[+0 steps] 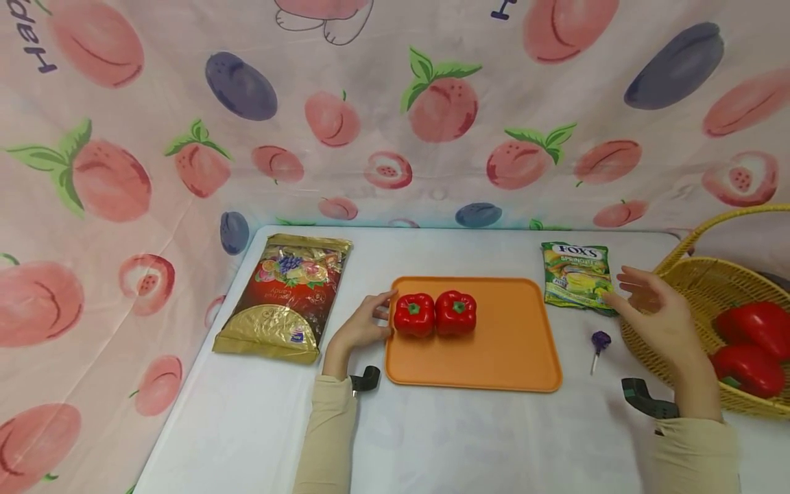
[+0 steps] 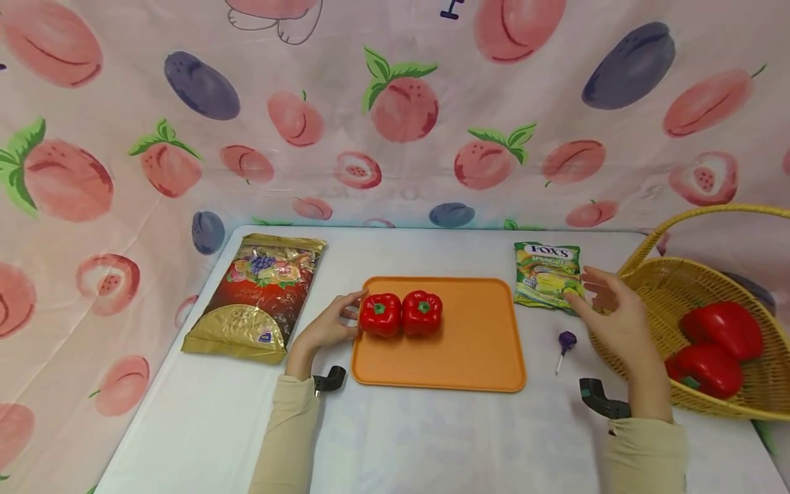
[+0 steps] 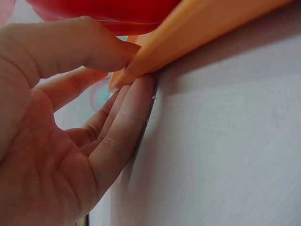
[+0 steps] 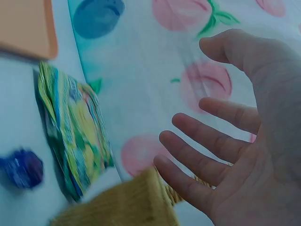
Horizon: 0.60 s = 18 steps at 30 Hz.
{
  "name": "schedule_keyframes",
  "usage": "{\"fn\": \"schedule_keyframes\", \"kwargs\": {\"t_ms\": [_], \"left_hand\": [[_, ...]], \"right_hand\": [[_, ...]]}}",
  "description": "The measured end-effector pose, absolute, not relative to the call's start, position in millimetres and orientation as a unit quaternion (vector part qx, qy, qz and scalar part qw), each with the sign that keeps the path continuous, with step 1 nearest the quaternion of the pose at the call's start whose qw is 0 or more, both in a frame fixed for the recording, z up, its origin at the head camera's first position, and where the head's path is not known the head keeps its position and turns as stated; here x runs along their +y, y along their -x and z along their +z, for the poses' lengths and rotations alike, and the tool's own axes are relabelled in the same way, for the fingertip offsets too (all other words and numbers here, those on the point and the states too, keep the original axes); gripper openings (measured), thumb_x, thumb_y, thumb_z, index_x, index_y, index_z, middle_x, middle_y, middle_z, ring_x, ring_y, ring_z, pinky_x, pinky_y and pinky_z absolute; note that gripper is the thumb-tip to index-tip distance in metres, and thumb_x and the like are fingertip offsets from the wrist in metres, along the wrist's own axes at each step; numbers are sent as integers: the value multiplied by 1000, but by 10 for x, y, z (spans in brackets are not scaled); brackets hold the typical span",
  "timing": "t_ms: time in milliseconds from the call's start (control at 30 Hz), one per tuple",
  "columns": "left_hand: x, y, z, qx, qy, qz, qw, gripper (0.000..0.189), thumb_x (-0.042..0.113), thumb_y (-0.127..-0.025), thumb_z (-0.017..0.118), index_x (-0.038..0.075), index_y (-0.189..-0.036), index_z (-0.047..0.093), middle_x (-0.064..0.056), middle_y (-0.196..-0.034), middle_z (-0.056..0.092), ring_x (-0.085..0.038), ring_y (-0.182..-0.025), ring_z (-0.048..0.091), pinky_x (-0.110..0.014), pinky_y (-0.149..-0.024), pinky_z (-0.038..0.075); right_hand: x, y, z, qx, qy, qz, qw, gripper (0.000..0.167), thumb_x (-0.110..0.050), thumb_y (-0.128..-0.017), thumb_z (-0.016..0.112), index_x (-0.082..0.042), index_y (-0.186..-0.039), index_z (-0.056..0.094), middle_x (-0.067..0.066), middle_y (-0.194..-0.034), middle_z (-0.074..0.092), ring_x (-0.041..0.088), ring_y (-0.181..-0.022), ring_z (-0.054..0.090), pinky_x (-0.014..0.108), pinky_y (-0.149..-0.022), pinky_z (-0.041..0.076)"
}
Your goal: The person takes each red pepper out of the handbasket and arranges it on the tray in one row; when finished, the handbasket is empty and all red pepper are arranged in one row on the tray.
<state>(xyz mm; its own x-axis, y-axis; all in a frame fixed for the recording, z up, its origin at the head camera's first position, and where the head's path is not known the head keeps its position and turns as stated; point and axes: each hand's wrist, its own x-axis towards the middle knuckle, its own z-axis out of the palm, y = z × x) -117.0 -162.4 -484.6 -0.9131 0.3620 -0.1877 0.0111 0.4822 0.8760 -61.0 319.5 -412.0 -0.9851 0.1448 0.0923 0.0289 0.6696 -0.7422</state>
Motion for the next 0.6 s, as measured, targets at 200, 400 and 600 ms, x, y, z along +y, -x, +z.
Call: {"fn": "schedule_keyframes", "kwargs": {"t_ms": [200,400,600], "left_hand": [[-1627,1164,-4855,843,-114,496,176,83,-13,-75,67,12,-150,42,-19,-130,47,-29,-107,58,-34,-81,54],[-1631,1161,-4862,843,-112,494,183,81,-12,-77,67,13,-150,42,-18,-129,47,-29,-109,58,-35,-84,54],[-1631,1177,-4874,845,-118,488,186,81,-10,-78,68,15,-151,42,-16,-129,47,-28,-110,58,-36,-85,54]], "right_hand": [[3420,558,-4076,-913,75,397,60,66,-39,-93,65,-16,-151,41,13,-131,53,-2,-102,45,1,-73,35],[3650,556,-4086,-913,89,389,82,66,-35,-92,68,-9,-148,43,-2,-123,54,-7,-101,44,-1,-77,36],[3918,565,-4093,-924,121,356,72,74,-42,-89,70,-9,-149,42,-10,-124,52,-13,-90,41,0,-69,36]]}}
